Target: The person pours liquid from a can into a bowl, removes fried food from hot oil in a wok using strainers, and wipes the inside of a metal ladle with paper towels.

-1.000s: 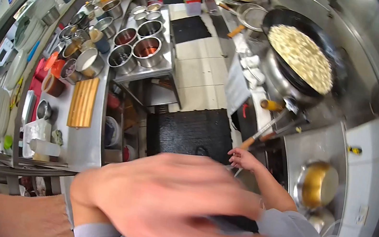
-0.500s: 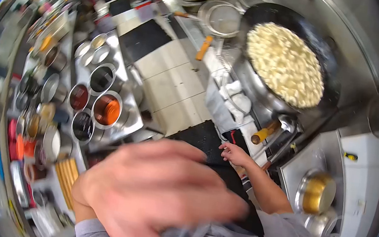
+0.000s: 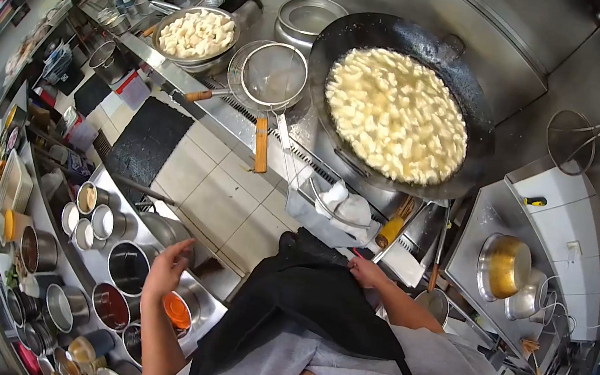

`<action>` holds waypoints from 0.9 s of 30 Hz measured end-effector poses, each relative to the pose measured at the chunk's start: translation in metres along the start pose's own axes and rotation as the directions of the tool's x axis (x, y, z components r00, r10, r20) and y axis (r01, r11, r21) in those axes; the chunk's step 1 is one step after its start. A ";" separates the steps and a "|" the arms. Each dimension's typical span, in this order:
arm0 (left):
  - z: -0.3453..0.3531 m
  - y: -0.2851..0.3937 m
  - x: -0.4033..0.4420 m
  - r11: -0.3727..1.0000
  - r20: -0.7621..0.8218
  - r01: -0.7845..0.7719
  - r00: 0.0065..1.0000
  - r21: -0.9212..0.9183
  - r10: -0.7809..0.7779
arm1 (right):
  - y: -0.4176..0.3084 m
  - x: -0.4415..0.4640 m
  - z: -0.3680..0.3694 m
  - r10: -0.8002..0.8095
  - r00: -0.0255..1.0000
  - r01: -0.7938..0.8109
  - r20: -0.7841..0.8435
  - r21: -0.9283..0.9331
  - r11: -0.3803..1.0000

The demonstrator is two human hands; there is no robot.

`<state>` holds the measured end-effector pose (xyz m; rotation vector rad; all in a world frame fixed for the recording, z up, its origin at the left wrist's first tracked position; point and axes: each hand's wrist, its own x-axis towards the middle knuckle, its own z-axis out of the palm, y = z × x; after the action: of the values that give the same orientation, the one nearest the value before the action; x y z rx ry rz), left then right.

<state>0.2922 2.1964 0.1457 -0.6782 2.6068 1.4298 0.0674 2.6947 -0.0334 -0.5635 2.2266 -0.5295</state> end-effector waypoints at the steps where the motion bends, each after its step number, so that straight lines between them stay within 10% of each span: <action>1: -0.010 -0.005 0.012 0.997 -0.027 0.069 0.997 -0.029 -0.070 | 0.006 0.006 0.002 -0.020 1.000 0.020 -0.014 0.019 1.000; 4: -0.038 -0.025 0.049 0.998 -0.071 0.054 0.996 0.012 -0.053 | 0.000 0.019 -0.011 -0.028 0.996 0.039 -0.086 0.129 0.991; 6: -0.053 -0.015 0.072 0.992 -0.015 0.119 0.993 -0.044 -0.120 | -0.024 0.025 -0.032 0.267 0.934 -0.303 0.238 0.128 0.944; 7: -0.060 -0.011 0.090 0.979 0.030 0.170 0.985 -0.110 -0.167 | 0.037 0.049 0.003 -0.278 0.932 0.350 0.234 -0.378 0.857; 11: -0.081 -0.088 0.164 0.986 0.091 0.157 0.984 -0.050 -0.152 | -0.002 0.059 0.008 0.077 0.931 0.040 0.357 -0.308 0.950; 13: -0.089 -0.108 0.196 0.962 0.167 0.272 0.949 -0.001 -0.268 | -0.005 0.061 0.034 0.211 0.978 -0.210 0.010 0.129 0.969; 16: -0.101 -0.146 0.244 0.916 0.315 0.397 0.862 0.067 -0.397 | -0.032 0.058 0.053 0.469 0.881 -0.337 -0.059 0.617 0.711; 18: -0.117 -0.186 0.275 0.929 0.353 0.248 0.873 0.275 -0.337 | 0.006 0.084 0.130 0.705 0.670 -0.362 -0.232 0.727 0.583; 20: -0.122 -0.145 0.283 0.860 0.253 0.505 0.825 0.074 -0.506 | 0.046 0.112 0.175 0.853 0.439 -0.313 -0.284 0.841 0.441; 21: -0.130 -0.207 0.306 0.940 0.228 0.341 0.913 0.029 -0.338 | 0.059 0.126 0.176 0.905 0.339 -0.276 -0.256 0.893 0.356; 24: -0.138 -0.110 0.294 0.882 0.204 0.470 0.862 0.025 -0.465 | 0.100 0.161 0.187 0.966 -0.203 0.010 0.159 0.987 -0.161; 26: -0.148 -0.094 0.291 0.865 0.158 0.471 0.853 0.175 -0.497 | 0.119 0.177 0.173 0.923 -0.289 0.131 0.255 0.965 -0.226; 27: -0.170 -0.118 0.295 0.915 0.294 0.215 0.900 0.341 -0.321 | 0.130 0.183 0.164 0.923 -0.280 0.153 0.263 0.962 -0.228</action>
<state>0.0999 1.9030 0.0637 -0.6506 2.2762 0.9430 0.0507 2.6689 -0.3098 2.5436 1.7235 -1.3389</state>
